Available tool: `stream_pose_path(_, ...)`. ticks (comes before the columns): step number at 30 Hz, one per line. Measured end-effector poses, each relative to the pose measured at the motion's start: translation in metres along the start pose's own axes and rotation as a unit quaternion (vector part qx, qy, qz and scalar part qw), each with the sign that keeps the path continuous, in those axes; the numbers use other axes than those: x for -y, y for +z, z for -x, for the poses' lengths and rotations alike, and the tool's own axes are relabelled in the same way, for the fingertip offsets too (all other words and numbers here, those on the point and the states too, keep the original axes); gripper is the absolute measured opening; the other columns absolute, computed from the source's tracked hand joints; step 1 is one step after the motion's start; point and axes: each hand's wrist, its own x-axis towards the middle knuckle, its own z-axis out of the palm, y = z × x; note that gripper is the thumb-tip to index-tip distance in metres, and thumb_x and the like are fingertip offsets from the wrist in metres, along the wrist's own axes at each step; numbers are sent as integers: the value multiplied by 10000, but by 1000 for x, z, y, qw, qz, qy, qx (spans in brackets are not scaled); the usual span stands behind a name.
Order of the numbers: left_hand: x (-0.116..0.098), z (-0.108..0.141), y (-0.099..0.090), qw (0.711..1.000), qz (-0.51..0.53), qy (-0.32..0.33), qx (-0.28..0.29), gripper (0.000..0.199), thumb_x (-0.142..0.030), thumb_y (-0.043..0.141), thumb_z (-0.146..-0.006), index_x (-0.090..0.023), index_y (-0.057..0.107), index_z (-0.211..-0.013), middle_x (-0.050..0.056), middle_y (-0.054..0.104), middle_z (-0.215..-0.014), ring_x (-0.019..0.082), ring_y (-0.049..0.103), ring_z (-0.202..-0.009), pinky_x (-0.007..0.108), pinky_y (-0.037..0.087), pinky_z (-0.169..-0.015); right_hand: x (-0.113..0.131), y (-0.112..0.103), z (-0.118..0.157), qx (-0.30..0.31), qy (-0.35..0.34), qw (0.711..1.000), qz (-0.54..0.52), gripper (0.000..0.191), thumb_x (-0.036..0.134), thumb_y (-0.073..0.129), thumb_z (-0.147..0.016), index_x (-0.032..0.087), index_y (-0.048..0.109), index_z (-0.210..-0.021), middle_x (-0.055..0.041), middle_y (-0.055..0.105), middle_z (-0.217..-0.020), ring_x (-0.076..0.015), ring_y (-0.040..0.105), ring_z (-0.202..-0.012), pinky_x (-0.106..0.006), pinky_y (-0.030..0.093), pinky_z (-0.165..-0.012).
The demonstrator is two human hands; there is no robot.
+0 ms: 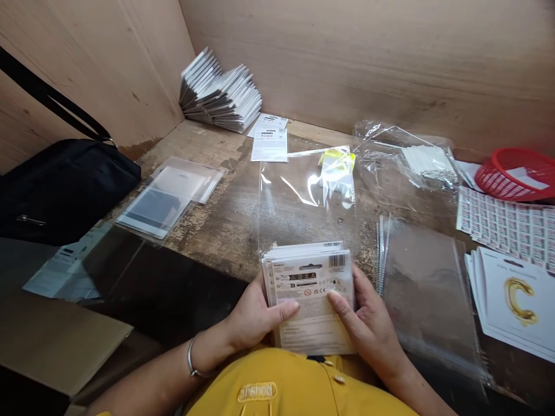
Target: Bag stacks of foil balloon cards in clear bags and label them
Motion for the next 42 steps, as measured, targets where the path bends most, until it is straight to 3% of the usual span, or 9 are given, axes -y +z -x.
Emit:
stream_pose_path(4, -17, -13, -7, 997, 73, 18, -1, 718, -504, 835, -621, -163, 575, -1197, 122, 694, -1097, 248, 673, -966, 350, 536, -848, 1, 1, -1, 6, 6, 1000, -23, 568, 379, 601, -898, 261, 413, -1421, -80, 561, -1361, -265, 556, -1203, -390, 475, -1006)
stream_pose_path(10, -18, -13, 7, 990, -37, 58, -126, 568, -405, 785, -735, -161, 571, -1202, 101, 691, -1107, 205, 658, -996, 299, 516, -893, 3, 5, -2, 24, 20, 998, -49, 547, 374, 597, -904, 273, 413, -1409, -72, 525, -1397, -252, 531, -1233, -348, 484, -991)
stream_pose_path(15, -13, -9, -11, 996, -14, 65, -55, 675, -510, 747, -745, -167, 544, -1289, 125, 688, -1128, 232, 659, -1020, 310, 524, -884, 3, 4, -1, 3, 14, 999, -47, 505, 393, 602, -894, 242, 463, -1355, -94, 582, -1311, -256, 586, -1136, -362, 505, -955)
stream_pose_path(19, -15, -9, -28, 994, -20, 59, -92, 435, -429, 760, -758, -147, 680, -1080, 110, 727, -994, 206, 685, -903, 281, 546, -789, 3, 4, 0, -8, 20, 998, -53, 493, 400, 603, -891, 244, 476, -1341, -89, 618, -1257, -253, 608, -1099, -352, 526, -920)
stream_pose_path(23, -13, -2, -26, 988, -62, 67, -124, 375, -443, 736, -770, -144, 713, -995, 85, 737, -873, 175, 678, -745, 271, 562, -678, 1, 4, 0, -8, 19, 998, -57, 540, 403, 599, -895, 254, 441, -1389, -86, 618, -1258, -250, 608, -1103, -343, 534, -906)
stream_pose_path(26, -13, 1, -24, 968, -149, 113, -168, 269, -409, 695, -807, -151, 731, -874, 50, 727, -766, 148, 650, -658, 241, 541, -625, -1, 4, 0, -11, 19, 998, -51, 561, 421, 599, -892, 253, 434, -1401, -89, 619, -1259, -258, 608, -1108, -352, 534, -909)
stream_pose_path(32, -16, 4, -21, 878, -351, 227, -233, 105, -285, 659, -833, -189, 696, -856, 13, 687, -754, 127, 606, -649, 204, 475, -625, -2, 5, 1, -5, 20, 999, -50, 565, 422, 595, -896, 261, 422, -1410, -81, 604, -1289, -256, 592, -1143, -346, 525, -927)
stream_pose_path(38, -10, 3, -3, 937, -156, 174, -258, 230, -408, 565, -906, -186, 590, -851, 0, 639, -783, 126, 594, -717, 209, 486, -671, -3, 5, 2, 35, 46, 995, -83, 555, 410, 571, -914, 254, 397, -1418, -94, 555, -1357, -258, 571, -1180, -340, 528, -919)
stream_pose_path(42, -6, -1, -4, 972, -28, 137, -190, 397, -464, 604, -883, -213, 561, -1188, 33, 691, -937, 139, 651, -783, 245, 517, -741, -4, 5, 3, 19, 37, 997, -68, 571, 420, 575, -910, 249, 393, -1424, -96, 550, -1363, -264, 567, -1182, -358, 514, -945)
